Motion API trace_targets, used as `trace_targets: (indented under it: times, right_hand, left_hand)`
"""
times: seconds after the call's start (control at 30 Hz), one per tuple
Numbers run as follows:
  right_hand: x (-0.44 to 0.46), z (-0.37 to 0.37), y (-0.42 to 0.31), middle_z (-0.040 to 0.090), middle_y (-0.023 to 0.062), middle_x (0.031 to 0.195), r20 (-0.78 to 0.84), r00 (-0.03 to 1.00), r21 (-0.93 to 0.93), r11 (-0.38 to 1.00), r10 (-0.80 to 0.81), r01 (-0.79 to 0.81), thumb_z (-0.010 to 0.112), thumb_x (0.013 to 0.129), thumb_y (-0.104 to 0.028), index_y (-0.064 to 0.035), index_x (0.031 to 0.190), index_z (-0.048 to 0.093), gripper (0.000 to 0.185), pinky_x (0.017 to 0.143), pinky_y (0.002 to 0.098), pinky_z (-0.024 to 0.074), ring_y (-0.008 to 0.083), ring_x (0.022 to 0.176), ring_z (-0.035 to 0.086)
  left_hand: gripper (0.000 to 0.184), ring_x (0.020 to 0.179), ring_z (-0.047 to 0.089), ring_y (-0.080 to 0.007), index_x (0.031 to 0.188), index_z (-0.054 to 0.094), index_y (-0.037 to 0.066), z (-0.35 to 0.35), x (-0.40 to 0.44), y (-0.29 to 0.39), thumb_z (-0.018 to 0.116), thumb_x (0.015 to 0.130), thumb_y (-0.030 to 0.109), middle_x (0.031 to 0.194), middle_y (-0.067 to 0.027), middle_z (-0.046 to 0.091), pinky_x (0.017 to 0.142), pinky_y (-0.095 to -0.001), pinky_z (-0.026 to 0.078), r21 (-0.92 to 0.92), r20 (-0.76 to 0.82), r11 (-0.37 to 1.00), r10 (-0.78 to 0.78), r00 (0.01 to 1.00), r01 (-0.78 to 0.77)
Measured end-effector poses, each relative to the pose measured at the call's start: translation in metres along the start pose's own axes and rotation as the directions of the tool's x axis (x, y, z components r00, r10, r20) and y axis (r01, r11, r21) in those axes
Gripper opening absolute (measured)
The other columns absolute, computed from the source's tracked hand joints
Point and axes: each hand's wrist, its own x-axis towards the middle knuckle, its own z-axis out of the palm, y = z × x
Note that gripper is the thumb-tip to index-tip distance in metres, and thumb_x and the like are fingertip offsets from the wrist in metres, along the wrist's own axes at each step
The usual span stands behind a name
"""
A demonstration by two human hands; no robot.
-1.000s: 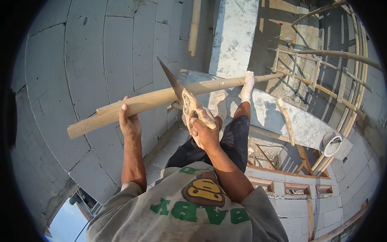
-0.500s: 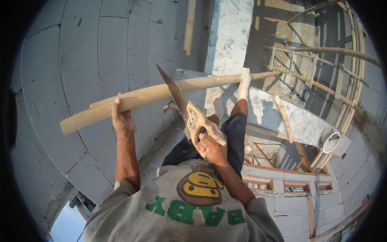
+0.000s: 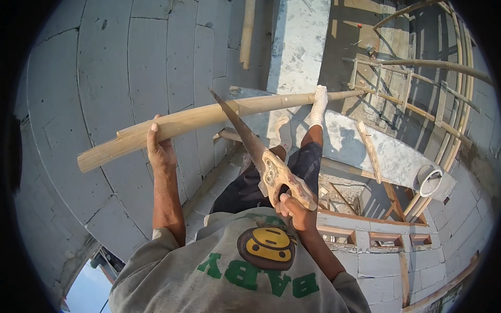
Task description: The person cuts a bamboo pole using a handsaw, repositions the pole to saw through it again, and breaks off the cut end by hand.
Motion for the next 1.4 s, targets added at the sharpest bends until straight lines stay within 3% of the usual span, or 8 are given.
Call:
trace_targets:
  times: [0.13,0.23,0.47,0.67,0.83,1.03,1.2,1.4]
  right_hand:
    - [0.027,0.021,0.013,0.060,0.0083,0.075,0.080,0.986,-0.096,0.983,-0.149,0.156,0.053,0.082,0.000,0.0082,0.123,0.051,0.041,0.050,0.0258,0.0438,0.0090,0.050,0.049]
    - [0.138,0.059,0.031,0.049,0.0033,0.057,0.095,0.995,0.232,0.973,-0.023,0.000,0.061,0.083,-0.002,0.0007,0.080,0.056,0.007,0.049,0.0325,0.0420,0.0133,0.045,0.046]
    - [-0.001,-0.009,0.012,0.055,0.0050,0.067,0.052,0.996,-0.095,0.993,-0.066,0.071,0.055,0.081,-0.002,0.0073,0.126,0.051,0.046,0.050,0.0253,0.0423,0.0088,0.051,0.050]
    - [0.127,0.062,0.021,0.050,0.0034,0.055,0.135,0.985,0.105,0.990,-0.111,0.097,0.060,0.084,-0.003,0.0010,0.086,0.058,0.005,0.047,0.0316,0.0424,0.0152,0.043,0.047]
    - [-0.001,-0.011,0.015,0.052,0.0044,0.061,0.076,0.994,-0.026,0.996,-0.077,0.080,0.053,0.084,0.001,0.0089,0.123,0.051,0.041,0.050,0.0282,0.0429,0.0119,0.048,0.050]
    - [0.109,0.047,0.037,0.046,0.0022,0.060,0.138,0.985,0.176,0.981,-0.101,0.076,0.057,0.085,0.000,0.0002,0.090,0.052,0.006,0.053,0.0301,0.0399,0.0121,0.049,0.045]
    - [-0.006,-0.012,0.026,0.051,0.0051,0.064,0.036,0.997,-0.117,0.990,-0.070,0.073,0.052,0.084,-0.004,0.0093,0.121,0.053,0.039,0.050,0.0277,0.0425,0.0117,0.049,0.047]
    - [0.082,0.033,0.037,0.045,0.0017,0.060,0.164,0.977,0.038,0.990,-0.138,0.134,0.057,0.086,-0.001,0.0019,0.097,0.054,0.011,0.050,0.0319,0.0425,0.0123,0.047,0.045]
  left_hand:
    - [0.067,0.114,0.053,-0.0239,0.123,0.054,-0.007,-0.002,-0.001,-0.005,0.073,0.078,0.037,0.119,-0.0143,0.055,0.100,-0.0386,0.042,0.014,-0.017,1.000,0.018,1.000,-0.018]
    - [0.067,0.114,0.053,-0.0241,0.122,0.055,-0.007,0.004,0.001,-0.006,0.074,0.076,0.038,0.117,-0.0135,0.055,0.099,-0.0384,0.042,0.032,-0.048,0.998,0.055,0.997,-0.053]
    - [0.066,0.112,0.053,-0.0236,0.120,0.057,-0.005,0.006,0.000,-0.005,0.075,0.075,0.040,0.115,-0.0126,0.054,0.096,-0.0376,0.042,0.010,-0.056,1.000,0.024,0.998,-0.024]
    - [0.069,0.116,0.052,-0.0241,0.125,0.052,-0.007,0.009,0.001,0.000,0.075,0.077,0.036,0.119,-0.0148,0.053,0.101,-0.0390,0.041,0.001,-0.043,0.999,0.032,0.999,-0.032]
    - [0.067,0.114,0.053,-0.0247,0.124,0.050,-0.003,0.007,-0.003,-0.001,0.075,0.077,0.037,0.119,-0.0127,0.053,0.099,-0.0414,0.044,-0.006,-0.043,0.999,0.048,0.998,-0.048]
    - [0.068,0.115,0.052,-0.0236,0.124,0.051,-0.005,0.006,0.000,0.000,0.076,0.077,0.037,0.118,-0.0120,0.053,0.100,-0.0388,0.041,0.000,-0.067,0.999,0.042,0.997,-0.042]
    - [0.064,0.115,0.052,-0.0229,0.122,0.053,-0.003,0.011,-0.002,0.003,0.076,0.077,0.036,0.118,-0.0110,0.054,0.100,-0.0386,0.041,-0.007,-0.097,1.000,0.030,0.995,-0.031]
    - [0.064,0.115,0.052,-0.0250,0.122,0.048,0.001,0.011,-0.001,0.000,0.076,0.076,0.035,0.119,-0.0120,0.053,0.100,-0.0430,0.044,0.010,-0.080,0.999,0.046,0.996,-0.046]
